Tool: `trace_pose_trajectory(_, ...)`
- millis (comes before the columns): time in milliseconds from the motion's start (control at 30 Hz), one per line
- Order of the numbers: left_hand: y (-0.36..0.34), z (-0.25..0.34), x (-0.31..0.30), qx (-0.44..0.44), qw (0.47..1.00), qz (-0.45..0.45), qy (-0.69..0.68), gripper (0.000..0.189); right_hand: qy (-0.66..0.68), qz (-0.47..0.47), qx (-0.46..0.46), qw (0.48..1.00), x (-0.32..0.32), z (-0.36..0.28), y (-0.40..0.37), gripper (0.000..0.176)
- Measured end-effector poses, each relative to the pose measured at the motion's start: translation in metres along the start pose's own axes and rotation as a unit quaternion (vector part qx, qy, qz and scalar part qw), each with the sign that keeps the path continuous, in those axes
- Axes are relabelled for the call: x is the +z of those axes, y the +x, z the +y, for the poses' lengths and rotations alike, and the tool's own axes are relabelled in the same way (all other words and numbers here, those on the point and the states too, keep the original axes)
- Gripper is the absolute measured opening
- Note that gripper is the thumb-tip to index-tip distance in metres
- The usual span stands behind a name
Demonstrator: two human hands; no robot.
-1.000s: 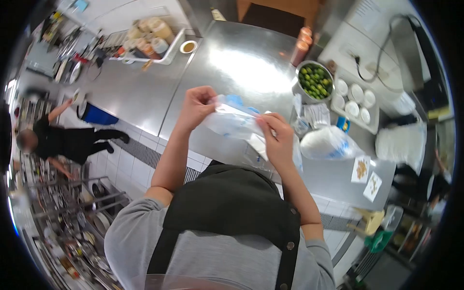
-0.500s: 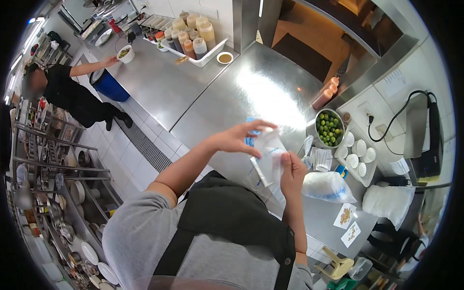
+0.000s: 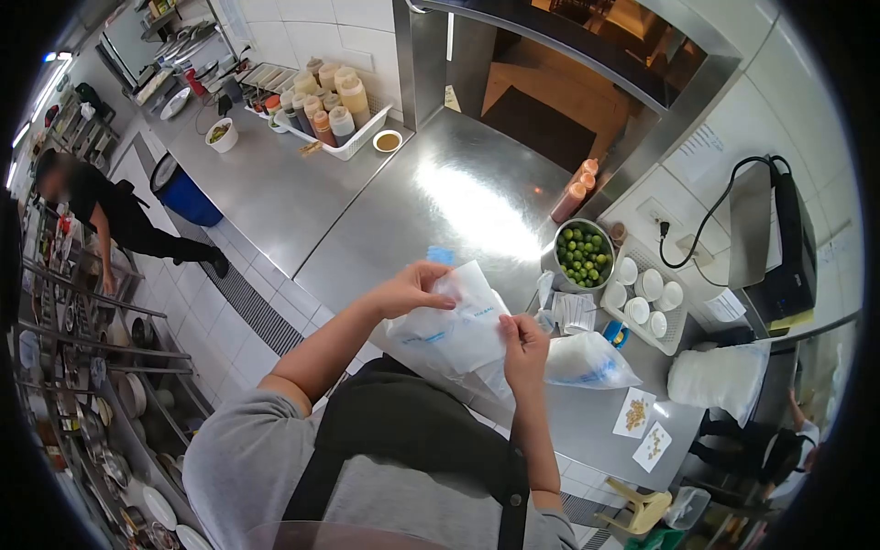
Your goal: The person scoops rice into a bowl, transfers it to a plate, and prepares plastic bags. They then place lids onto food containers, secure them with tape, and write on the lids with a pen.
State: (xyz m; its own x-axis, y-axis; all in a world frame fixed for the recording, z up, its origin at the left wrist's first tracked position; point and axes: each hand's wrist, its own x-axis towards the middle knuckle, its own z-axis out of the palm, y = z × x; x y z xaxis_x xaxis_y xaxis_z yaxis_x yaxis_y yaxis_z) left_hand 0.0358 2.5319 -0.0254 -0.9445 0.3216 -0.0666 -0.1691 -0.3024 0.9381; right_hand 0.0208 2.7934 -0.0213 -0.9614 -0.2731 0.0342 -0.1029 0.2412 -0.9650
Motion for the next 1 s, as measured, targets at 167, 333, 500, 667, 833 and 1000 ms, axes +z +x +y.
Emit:
trace_pose_trajectory(167, -0.005, -0.002, 0.012, -0.048, 0.990, 0.036, -0.131, 0.025, -0.041, -0.042, -0.063, 0.996, 0.001, 0.021, -0.001, 0.027)
trace_pose_trajectory(333, -0.020, -0.007, -0.020, -0.032, 0.997, 0.053, 0.035, 0.033, 0.080, -0.052, -0.002, 0.995, 0.022, 0.019, 0.005, 0.010)
trace_pose_trajectory(500, -0.056, 0.010, -0.100, -0.040, 0.987, 0.139, -0.066, 0.055, 0.208, -0.071, -0.003, 0.976, 0.059, 0.002, 0.020, 0.009)
trace_pose_trajectory(667, -0.086, 0.046, -0.179, 0.028, 0.992, 0.096, 0.082, 0.056, 0.151, -0.057, 0.008, 0.987, 0.142, -0.003, 0.036, 0.019)
trace_pose_trajectory(833, -0.106, 0.031, -0.236, 0.038, 0.993, 0.026, 0.109, 0.051, 0.034, -0.121, -0.040, 0.991, 0.292, -0.045, 0.048, 0.018)
trace_pose_trajectory(1000, -0.122, -0.043, -0.280, -0.072, 0.944, 0.285, -0.151, 0.028, -0.009, -0.189, -0.019, 0.982, 0.389, -0.045, 0.062, 0.013)
